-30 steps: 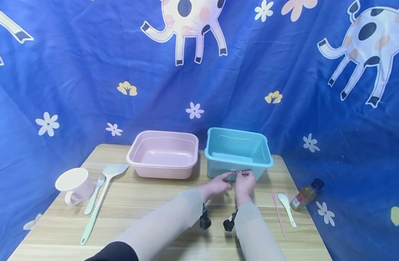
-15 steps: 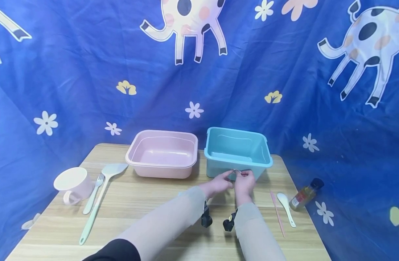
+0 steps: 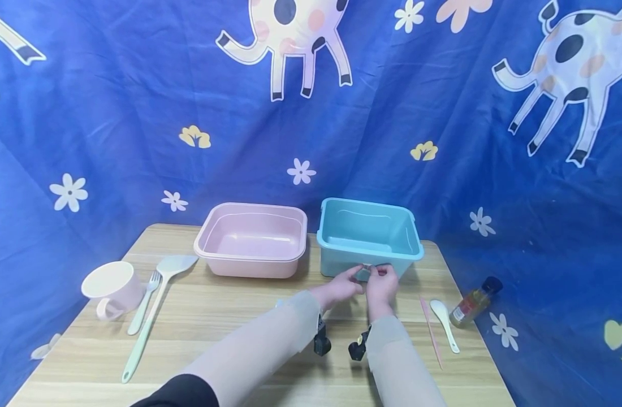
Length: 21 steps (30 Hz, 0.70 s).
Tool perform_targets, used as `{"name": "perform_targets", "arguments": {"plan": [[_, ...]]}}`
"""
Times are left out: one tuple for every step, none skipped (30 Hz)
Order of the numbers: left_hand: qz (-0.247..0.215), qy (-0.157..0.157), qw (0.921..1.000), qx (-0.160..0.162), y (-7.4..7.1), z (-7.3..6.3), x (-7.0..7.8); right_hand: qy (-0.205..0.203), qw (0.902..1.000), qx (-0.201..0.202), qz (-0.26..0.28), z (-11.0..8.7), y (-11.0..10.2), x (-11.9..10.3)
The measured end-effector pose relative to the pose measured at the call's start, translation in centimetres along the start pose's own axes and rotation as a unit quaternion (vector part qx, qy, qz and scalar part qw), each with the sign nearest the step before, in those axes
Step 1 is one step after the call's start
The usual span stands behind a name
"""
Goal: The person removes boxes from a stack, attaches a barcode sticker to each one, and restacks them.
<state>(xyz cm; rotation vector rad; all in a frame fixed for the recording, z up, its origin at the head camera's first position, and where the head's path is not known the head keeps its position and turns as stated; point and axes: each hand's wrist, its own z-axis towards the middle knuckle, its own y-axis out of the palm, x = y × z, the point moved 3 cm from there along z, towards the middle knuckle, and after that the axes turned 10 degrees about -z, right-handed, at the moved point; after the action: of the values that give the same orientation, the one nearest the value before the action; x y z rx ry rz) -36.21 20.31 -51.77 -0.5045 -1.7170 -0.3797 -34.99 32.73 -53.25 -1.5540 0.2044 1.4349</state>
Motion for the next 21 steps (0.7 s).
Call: {"name": "perform_targets", "arguments": {"plan": [[-0.001, -0.001, 1.0, 0.0, 0.0, 0.0, 0.0, -0.002, 1.0, -0.001, 0.001, 0.0, 0.0, 0.0], [-0.002, -0.002, 1.0, 0.0, 0.0, -0.1, 0.0, -0.002, 1.0, -0.002, 0.002, 0.0, 0.0, 0.0], [-0.003, -0.002, 1.0, 0.0, 0.0, -0.1, 0.0, -0.003, 1.0, -0.003, 0.002, 0.0, 0.0, 0.0], [-0.004, -0.001, 1.0, 0.0, 0.0, -0.1, 0.0, -0.004, 1.0, -0.003, 0.003, 0.1, 0.0, 0.0], [-0.005, 0.0, 1.0, 0.0, 0.0, -0.1, 0.0, -0.005, 1.0, -0.003, 0.002, 0.1, 0.0, 0.0], [-0.006, 0.001, 1.0, -0.001, 0.0, -0.1, 0.0, -0.005, 1.0, -0.002, 0.002, 0.1, 0.0, 0.1], [-0.007, 0.002, 1.0, -0.001, -0.1, -0.1, 0.0, -0.005, 1.0, -0.001, 0.002, 0.1, 0.0, 0.1], [-0.008, 0.003, 1.0, -0.001, -0.1, -0.1, 0.0, -0.003, 1.0, -0.001, 0.002, 0.1, 0.1, 0.1], [-0.009, 0.004, 1.0, -0.002, -0.1, -0.1, 0.0, -0.002, 1.0, -0.001, 0.002, 0.1, 0.1, 0.1], [-0.011, 0.003, 0.9999, -0.002, -0.1, -0.1, 0.0, 0.0, 1.0, -0.002, 0.002, 0.1, 0.2, 0.1], [-0.011, 0.004, 0.9999, -0.003, -0.2, -0.2, 0.0, 0.003, 1.0, -0.002, 0.002, 0.1, 0.2, 0.1], [-0.013, 0.003, 0.9999, -0.003, -0.2, -0.2, 0.0, 0.005, 1.0, -0.003, 0.004, 0.1, 0.2, 0.1], [-0.013, 0.002, 0.9999, -0.004, -0.2, -0.2, 0.0, 0.005, 1.0, -0.002, 0.007, 0.1, 0.1, 0.1], [-0.012, 0.002, 0.9999, -0.005, -0.2, -0.3, 0.0, 0.006, 0.9999, -0.002, 0.012, 0.1, 0.1, 0.1], [-0.017, 0.001, 0.9998, -0.007, -0.3, -0.3, 0.0, 0.005, 0.9998, 0.001, 0.017, 0.1, 0.0, 0.1], [-0.016, 0.004, 0.9999, -0.006, -0.3, -0.3, 0.0, 0.005, 0.9997, 0.003, 0.024, 0.1, -0.1, 0.2], [-0.01, 0.007, 0.9999, -0.003, -0.4, -0.3, 0.0, 0.006, 0.9994, 0.004, 0.033, 0.2, -0.3, 0.3], [-0.01, 0.009, 0.9999, -0.002, -0.5, -0.3, 0.0, 0.01, 0.9989, 0.002, 0.045, 0.3, -0.4, 0.4], [-0.01, 0.011, 0.9999, 0.001, -0.6, -0.3, 0.0, 0.017, 0.9977, -0.007, 0.066, 0.3, -0.6, 0.6], [-0.011, 0.014, 0.9998, 0.005, -0.8, -0.2, -0.1, 0.028, 0.9954, -0.023, 0.089, 0.4, -0.6, 0.8], [-0.016, 0.015, 0.9997, 0.009, -0.9, -0.1, -0.1, 0.04, 0.992, -0.045, 0.111, 0.5, -0.7, 1.1]]}}
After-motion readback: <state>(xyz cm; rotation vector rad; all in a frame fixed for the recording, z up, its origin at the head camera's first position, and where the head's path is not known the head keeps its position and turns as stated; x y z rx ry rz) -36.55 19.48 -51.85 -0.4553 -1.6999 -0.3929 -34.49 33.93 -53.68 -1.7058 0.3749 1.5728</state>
